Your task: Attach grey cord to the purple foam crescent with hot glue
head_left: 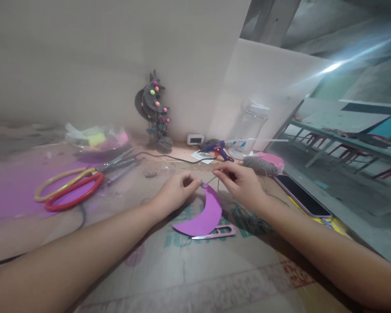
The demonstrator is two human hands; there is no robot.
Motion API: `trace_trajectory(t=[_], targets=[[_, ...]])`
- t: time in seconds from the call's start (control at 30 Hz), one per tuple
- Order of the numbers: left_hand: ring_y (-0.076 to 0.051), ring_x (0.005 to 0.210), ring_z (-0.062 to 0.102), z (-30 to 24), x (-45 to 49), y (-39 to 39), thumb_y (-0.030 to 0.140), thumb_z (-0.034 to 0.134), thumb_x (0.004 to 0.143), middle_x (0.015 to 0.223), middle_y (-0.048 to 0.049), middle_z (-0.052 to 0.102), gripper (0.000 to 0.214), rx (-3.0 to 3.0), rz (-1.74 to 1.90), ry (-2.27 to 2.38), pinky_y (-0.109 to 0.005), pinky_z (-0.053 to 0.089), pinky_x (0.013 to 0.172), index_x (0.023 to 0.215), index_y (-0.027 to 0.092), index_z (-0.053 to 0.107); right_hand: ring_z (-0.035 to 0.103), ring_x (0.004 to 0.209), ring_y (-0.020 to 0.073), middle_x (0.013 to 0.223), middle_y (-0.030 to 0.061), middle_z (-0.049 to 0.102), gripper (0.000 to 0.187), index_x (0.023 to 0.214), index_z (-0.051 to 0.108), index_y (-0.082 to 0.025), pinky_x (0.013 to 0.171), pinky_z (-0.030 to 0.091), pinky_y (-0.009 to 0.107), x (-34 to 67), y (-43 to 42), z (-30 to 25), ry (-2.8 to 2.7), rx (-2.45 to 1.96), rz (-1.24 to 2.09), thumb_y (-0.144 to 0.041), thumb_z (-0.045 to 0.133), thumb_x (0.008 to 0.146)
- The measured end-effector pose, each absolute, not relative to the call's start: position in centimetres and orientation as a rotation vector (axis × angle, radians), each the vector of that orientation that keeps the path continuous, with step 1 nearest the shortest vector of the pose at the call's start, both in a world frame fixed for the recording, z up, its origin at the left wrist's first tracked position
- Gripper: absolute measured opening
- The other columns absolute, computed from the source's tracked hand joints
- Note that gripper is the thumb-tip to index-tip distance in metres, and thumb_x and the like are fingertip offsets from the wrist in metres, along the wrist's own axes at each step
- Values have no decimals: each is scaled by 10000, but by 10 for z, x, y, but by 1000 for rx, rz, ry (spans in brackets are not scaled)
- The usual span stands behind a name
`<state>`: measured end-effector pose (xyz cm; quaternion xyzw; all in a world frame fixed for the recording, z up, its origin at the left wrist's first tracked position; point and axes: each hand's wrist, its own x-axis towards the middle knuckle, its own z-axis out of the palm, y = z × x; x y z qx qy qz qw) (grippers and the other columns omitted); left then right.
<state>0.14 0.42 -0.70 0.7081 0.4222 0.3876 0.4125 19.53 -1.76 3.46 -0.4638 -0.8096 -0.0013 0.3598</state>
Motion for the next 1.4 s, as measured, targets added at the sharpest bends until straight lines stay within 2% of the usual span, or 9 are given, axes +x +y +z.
trace_trajectory(t=[0.2, 0.3, 0.47, 0.63, 0.83, 1.4], targets=[[-114, 447, 441, -10, 2, 6, 443, 544, 831, 474, 59, 505, 266, 1767, 981, 1051, -233, 325, 490, 733, 197, 565, 509, 617, 126, 719, 13, 628, 212, 812, 649, -184, 590, 399, 248, 212, -2, 25, -2129, -1147, 115, -360, 554, 881], [-119, 461, 451, -10, 2, 6, 439, 546, 830, 474, 54, 511, 265, 1761, 988, 1067, -235, 329, 500, 717, 199, 553, 496, 650, 133, 718, 12, 597, 212, 858, 677, -190, 628, 392, 259, 220, 1, 22, -2253, -1015, 29, -393, 614, 851], [-112, 447, 429, -8, 1, 7, 434, 546, 826, 480, 48, 510, 268, 1793, 980, 1085, -233, 322, 488, 705, 195, 553, 501, 660, 140, 673, 12, 552, 203, 794, 696, -198, 635, 379, 268, 219, -3, 25, -2262, -948, -85, -332, 579, 892], [-97, 432, 418, -8, 1, 6, 456, 542, 822, 520, 38, 540, 288, 1791, 947, 1072, -224, 309, 453, 722, 188, 570, 499, 611, 132, 662, 10, 610, 174, 781, 689, -192, 598, 375, 265, 208, -11, 23, -2154, -1087, -12, -310, 601, 873], [-87, 397, 398, -7, 2, 3, 487, 547, 821, 483, 53, 506, 299, 1689, 849, 1017, -202, 273, 394, 763, 194, 536, 540, 617, 126, 738, 16, 685, 147, 788, 691, -183, 578, 392, 245, 209, -5, 12, -2027, -1221, 142, -292, 613, 849], [-88, 388, 417, -8, 1, 4, 525, 530, 823, 519, 24, 557, 333, 1687, 771, 1032, -191, 270, 374, 759, 198, 516, 537, 594, 124, 711, 22, 687, 159, 785, 700, -173, 562, 386, 243, 204, -5, 9, -1997, -1241, 133, -294, 613, 840]])
